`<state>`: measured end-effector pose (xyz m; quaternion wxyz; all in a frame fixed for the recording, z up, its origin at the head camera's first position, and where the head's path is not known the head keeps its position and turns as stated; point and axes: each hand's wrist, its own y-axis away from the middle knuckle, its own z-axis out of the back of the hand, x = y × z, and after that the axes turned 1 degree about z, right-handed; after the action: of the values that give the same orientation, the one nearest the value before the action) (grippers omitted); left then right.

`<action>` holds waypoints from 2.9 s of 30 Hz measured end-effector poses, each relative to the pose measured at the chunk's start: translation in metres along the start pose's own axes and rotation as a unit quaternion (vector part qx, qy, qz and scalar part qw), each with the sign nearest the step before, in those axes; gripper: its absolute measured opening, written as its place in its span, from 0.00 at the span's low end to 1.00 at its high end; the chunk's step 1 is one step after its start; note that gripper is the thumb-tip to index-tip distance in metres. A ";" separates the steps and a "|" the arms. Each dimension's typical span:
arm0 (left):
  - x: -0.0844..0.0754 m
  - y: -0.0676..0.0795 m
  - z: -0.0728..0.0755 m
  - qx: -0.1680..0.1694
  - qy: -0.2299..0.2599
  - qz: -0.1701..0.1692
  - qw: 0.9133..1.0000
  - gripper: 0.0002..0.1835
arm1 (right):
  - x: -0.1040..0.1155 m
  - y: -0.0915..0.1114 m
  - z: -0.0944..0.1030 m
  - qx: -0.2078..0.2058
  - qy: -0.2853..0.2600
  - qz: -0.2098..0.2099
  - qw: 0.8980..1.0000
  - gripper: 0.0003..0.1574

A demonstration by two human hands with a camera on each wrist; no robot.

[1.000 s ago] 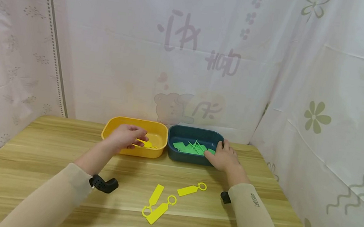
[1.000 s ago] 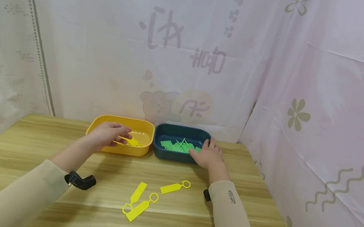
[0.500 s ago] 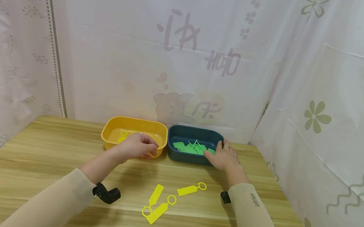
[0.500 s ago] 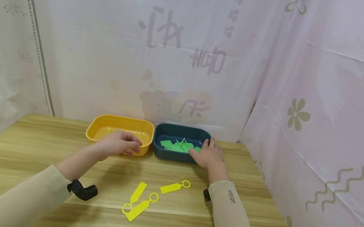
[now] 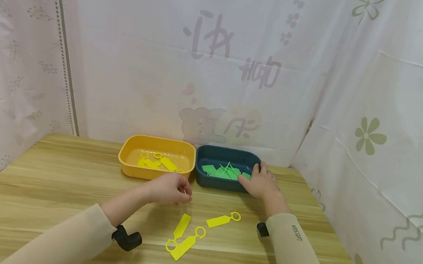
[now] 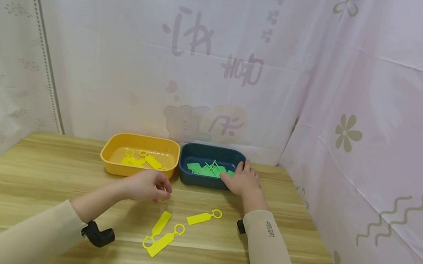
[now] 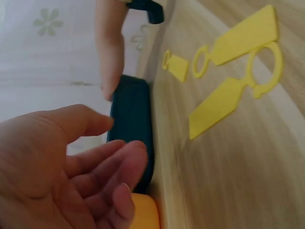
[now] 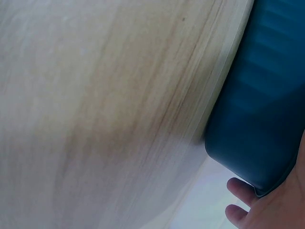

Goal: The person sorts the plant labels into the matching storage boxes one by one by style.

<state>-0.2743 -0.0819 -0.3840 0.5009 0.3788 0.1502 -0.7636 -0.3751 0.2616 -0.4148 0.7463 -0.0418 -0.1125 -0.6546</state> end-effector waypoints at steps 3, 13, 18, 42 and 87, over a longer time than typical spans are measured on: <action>-0.004 0.003 -0.006 0.012 -0.062 0.001 0.998 0.06 | 0.003 0.005 0.003 -0.003 0.003 0.000 1.000 0.66; -0.009 0.012 -0.029 0.034 -0.187 0.062 0.980 0.19 | 0.008 0.008 0.004 -0.006 0.004 -0.003 1.000 0.64; -0.014 0.014 -0.034 0.029 -0.218 0.068 0.973 0.23 | 0.007 0.006 0.003 -0.005 0.003 -0.003 1.000 0.64; -0.018 0.018 -0.032 0.019 -0.257 0.084 0.963 0.14 | 0.007 0.005 0.002 -0.010 0.007 -0.001 1.000 0.64; -0.013 0.015 -0.031 0.011 -0.287 0.099 0.953 0.16 | 0.004 0.004 -0.001 -0.008 0.010 -0.001 1.000 0.64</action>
<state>-0.2448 -0.0613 -0.3931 0.5917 0.1623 -0.0468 -0.7882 -0.3707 0.2579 -0.4142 0.7463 -0.0410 -0.1002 -0.6567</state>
